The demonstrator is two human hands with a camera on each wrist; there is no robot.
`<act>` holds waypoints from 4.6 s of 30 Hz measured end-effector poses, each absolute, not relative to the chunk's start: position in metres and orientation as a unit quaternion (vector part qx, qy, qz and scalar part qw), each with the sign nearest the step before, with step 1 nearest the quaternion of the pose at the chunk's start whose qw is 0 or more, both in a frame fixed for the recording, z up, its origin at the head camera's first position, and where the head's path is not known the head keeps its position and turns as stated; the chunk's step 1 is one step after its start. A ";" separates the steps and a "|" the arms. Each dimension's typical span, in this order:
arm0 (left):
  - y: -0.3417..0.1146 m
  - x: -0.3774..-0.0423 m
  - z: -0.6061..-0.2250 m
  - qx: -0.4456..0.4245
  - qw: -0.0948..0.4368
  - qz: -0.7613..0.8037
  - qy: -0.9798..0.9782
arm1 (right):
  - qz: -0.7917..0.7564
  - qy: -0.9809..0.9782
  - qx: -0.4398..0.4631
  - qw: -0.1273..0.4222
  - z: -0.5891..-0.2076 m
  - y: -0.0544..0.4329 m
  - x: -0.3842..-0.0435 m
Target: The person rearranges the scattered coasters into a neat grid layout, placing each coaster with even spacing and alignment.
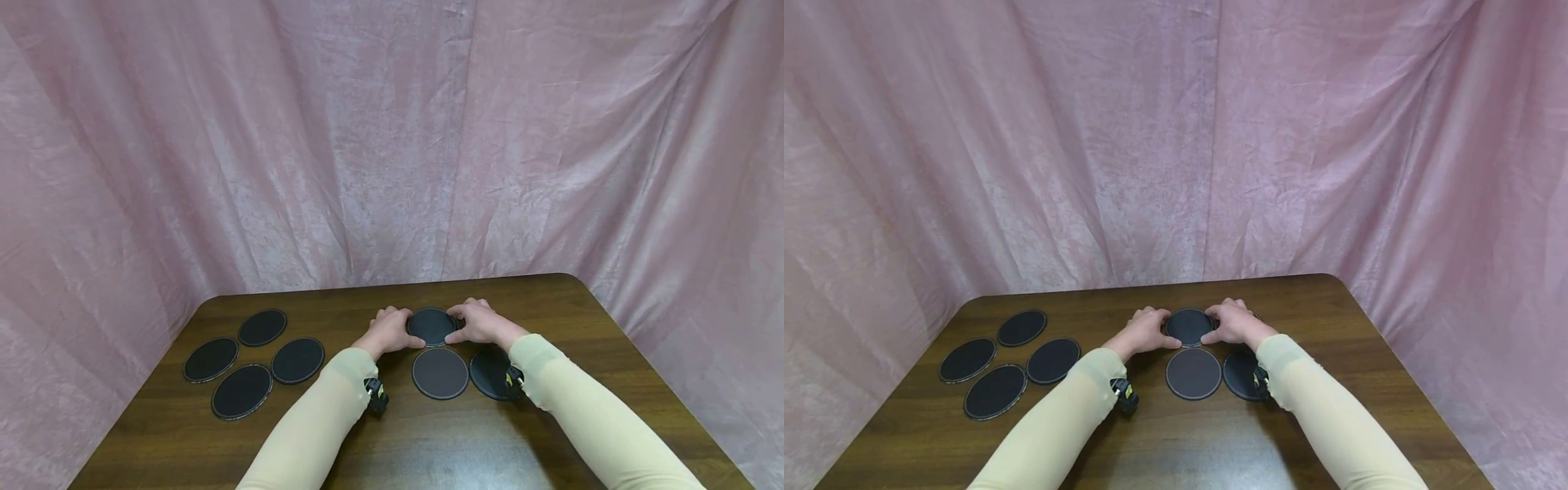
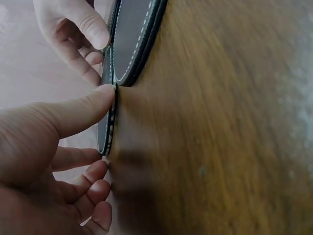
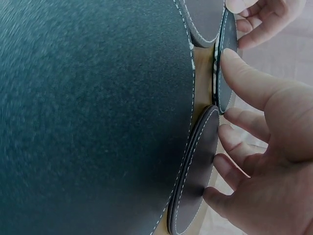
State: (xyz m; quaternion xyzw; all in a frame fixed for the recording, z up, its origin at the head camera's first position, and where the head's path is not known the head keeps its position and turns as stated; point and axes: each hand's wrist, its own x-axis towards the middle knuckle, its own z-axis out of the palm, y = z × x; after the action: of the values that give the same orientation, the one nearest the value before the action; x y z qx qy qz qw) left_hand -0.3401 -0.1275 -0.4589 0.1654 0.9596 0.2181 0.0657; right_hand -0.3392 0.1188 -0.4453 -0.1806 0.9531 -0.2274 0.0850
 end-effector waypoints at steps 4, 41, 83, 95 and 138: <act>-0.128 -0.340 -0.458 0.166 0.063 0.218 0.960 | -0.225 0.953 -0.181 0.086 -0.443 0.119 -0.339; -0.177 -0.302 -0.435 0.181 -0.020 0.157 0.971 | -0.142 0.954 -0.250 -0.087 -0.436 0.076 -0.302; -0.308 -0.261 -0.434 0.075 -0.006 0.149 0.986 | -0.106 0.942 -0.317 -0.022 -0.431 -0.040 -0.297; -0.327 -0.257 -0.445 0.053 0.003 0.148 0.988 | -0.098 0.944 -0.315 0.007 -0.441 -0.071 -0.292; -0.339 -0.266 -0.443 0.043 0.046 0.109 0.992 | -0.099 0.950 -0.296 0.015 -0.458 -0.119 -0.294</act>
State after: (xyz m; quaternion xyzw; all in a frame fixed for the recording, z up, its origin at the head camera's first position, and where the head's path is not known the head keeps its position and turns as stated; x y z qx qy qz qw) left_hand -0.2656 -0.3386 -0.4434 0.0426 0.9921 0.1089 0.0460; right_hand -0.2937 -0.1187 -0.4584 -0.2958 0.9500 -0.0985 0.0146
